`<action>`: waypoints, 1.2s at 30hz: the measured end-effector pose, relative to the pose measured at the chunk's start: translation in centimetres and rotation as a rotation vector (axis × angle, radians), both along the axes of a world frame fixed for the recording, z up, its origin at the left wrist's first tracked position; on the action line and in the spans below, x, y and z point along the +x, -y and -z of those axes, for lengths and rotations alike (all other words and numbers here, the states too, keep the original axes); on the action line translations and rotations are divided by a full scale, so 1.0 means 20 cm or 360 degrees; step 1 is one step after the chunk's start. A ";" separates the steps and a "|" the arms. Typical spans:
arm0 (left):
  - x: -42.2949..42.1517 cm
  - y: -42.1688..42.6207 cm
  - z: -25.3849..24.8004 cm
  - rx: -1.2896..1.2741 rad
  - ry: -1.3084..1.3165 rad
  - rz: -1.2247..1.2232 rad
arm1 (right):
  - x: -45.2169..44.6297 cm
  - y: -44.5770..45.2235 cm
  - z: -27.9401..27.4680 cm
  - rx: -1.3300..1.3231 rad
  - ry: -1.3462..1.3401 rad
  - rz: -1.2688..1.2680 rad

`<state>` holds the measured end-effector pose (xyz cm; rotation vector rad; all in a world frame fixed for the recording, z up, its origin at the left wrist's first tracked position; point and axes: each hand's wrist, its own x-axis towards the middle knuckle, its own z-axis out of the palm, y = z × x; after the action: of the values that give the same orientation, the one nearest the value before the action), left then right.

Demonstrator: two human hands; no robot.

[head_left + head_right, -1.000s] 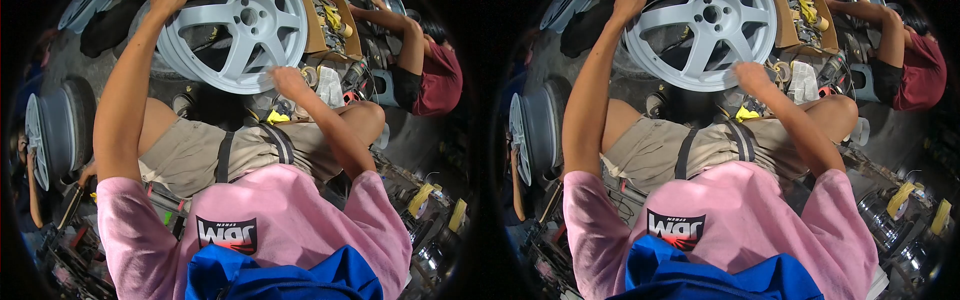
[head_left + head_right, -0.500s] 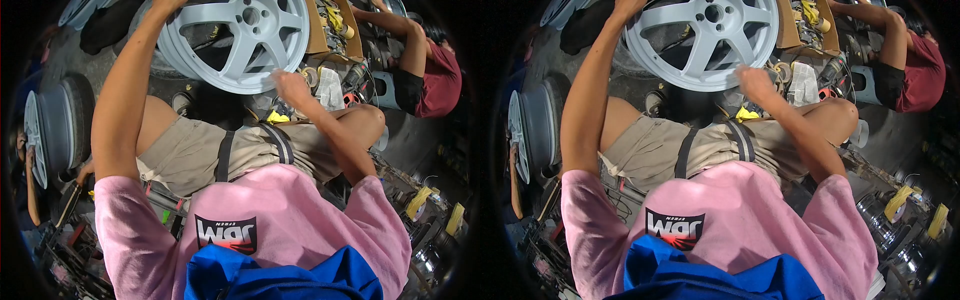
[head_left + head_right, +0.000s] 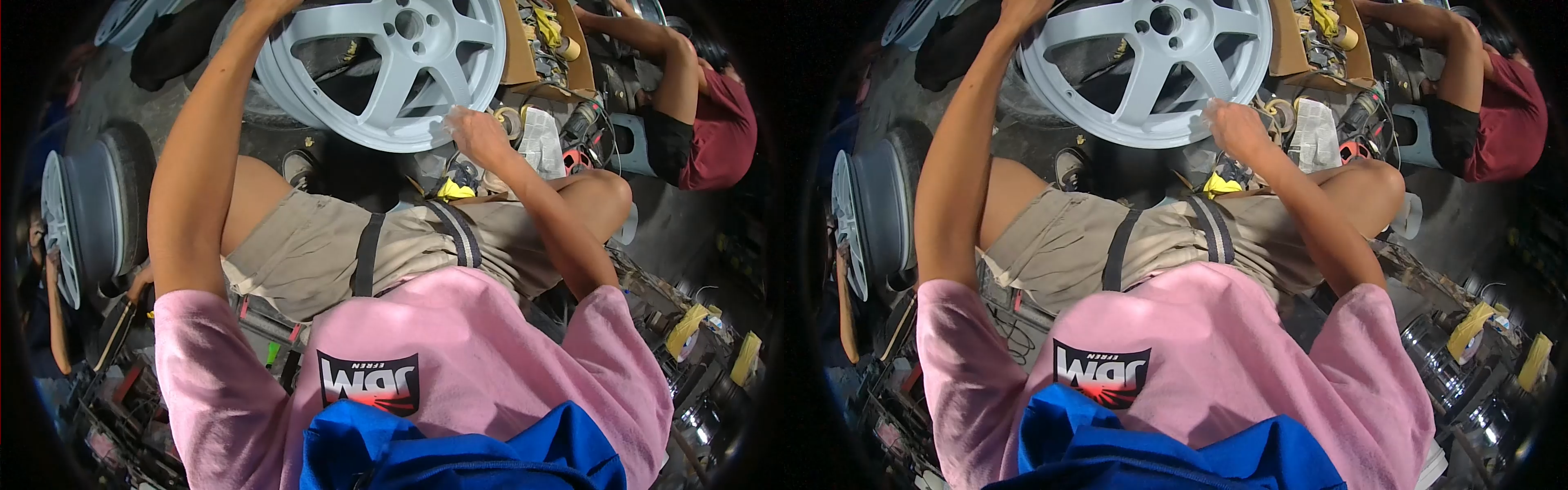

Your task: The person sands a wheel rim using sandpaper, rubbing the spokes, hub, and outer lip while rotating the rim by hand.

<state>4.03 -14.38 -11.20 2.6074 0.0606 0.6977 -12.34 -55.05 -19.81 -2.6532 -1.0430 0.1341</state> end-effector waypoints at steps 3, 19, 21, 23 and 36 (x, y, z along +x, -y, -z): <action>0.02 -0.01 0.01 0.0081 -0.0048 0.0017 | -0.03 -0.14 -0.01 0.0096 -0.0349 0.0117; -0.03 0.04 -0.04 -0.0066 -0.0072 0.0002 | 0.06 0.18 -0.11 -0.0111 0.0030 0.0073; 0.00 0.02 -0.01 0.0047 0.0035 0.0009 | 0.03 0.16 -0.18 -0.0045 0.0117 0.0217; 0.01 0.01 -0.01 -0.0002 0.0029 0.0051 | -0.02 0.15 -0.14 -0.0121 -0.0032 0.0264; -0.05 0.06 -0.06 -0.0104 -0.0081 -0.0060 | 0.00 -0.09 -0.02 -0.0190 -0.0364 0.0200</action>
<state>3.03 -15.51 -9.90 2.5670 0.1461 0.6321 -12.29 -53.27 -19.48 -2.7194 -0.8165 0.4744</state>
